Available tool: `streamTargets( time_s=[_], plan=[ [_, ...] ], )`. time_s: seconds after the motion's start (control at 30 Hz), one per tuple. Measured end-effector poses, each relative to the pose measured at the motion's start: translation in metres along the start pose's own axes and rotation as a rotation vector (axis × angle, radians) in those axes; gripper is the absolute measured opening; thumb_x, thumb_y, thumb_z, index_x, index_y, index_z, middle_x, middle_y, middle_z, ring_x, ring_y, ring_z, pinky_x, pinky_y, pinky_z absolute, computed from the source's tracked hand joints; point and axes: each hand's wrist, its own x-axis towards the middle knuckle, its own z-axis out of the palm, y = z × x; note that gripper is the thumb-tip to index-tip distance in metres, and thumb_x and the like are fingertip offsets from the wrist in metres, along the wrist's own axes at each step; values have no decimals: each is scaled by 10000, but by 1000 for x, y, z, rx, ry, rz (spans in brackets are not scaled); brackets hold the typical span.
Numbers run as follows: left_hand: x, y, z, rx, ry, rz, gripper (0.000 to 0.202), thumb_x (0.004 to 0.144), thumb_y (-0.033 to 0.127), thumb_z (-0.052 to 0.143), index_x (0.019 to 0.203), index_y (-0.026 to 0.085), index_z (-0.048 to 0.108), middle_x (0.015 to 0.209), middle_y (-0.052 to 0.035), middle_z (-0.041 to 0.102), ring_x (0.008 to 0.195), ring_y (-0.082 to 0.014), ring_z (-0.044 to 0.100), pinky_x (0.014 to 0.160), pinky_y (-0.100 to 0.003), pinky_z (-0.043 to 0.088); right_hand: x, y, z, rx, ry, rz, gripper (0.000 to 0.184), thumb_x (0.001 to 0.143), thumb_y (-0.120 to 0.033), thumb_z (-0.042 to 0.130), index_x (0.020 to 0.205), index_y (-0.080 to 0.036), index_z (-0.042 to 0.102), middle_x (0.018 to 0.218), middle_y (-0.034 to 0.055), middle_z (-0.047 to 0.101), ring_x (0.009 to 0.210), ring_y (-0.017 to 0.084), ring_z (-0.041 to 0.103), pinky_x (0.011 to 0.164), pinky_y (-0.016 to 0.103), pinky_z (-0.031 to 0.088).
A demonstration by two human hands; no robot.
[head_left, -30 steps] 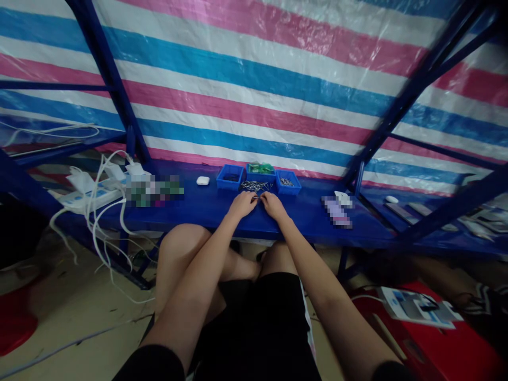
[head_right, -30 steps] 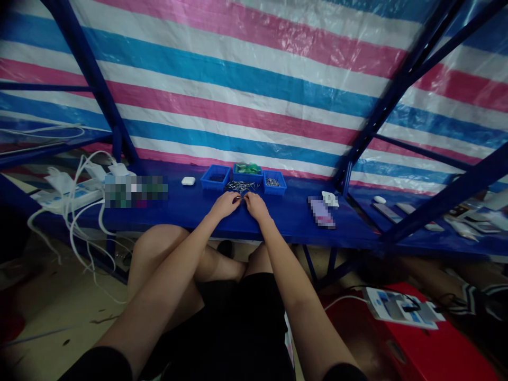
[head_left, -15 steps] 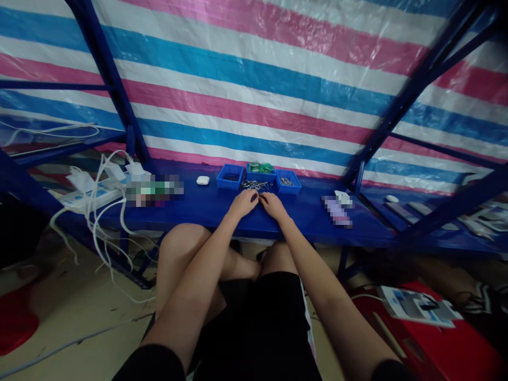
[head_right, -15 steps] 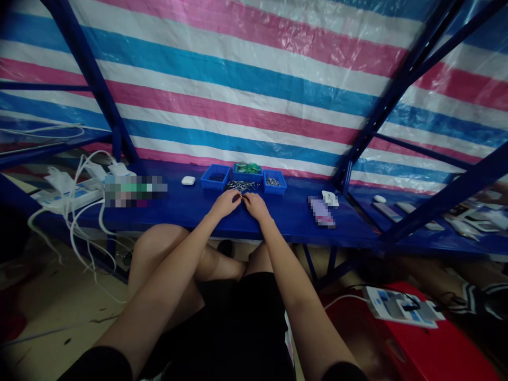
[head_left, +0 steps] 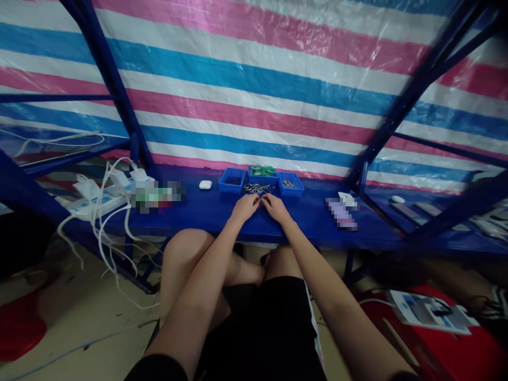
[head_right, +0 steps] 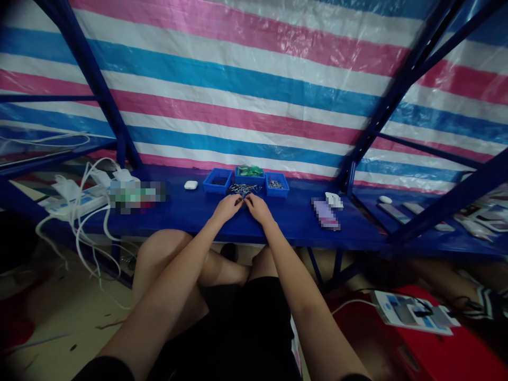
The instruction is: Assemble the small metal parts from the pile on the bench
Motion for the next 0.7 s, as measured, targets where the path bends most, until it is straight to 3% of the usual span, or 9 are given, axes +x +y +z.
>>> streamTargets(
  time_s=[0.47,0.7],
  plan=[
    [0,3,-4,-123,52,43,199,866,274,443,970,203,597,984,-50,636,926,-166,572,791,-260,445,1,1,0,-81,-49,3,231,906,-258,356,920,-188,576,848,50,617,806,156,549,746,251,386],
    [-4,7,-7,-92,38,-29,216,855,289,446,1022,202,552,918,-55,643,841,-179,596,736,-266,443,1,-2,-1,-83,-51,17,219,900,-274,378,919,-193,581,871,49,629,826,158,559,754,253,394]
  ],
)
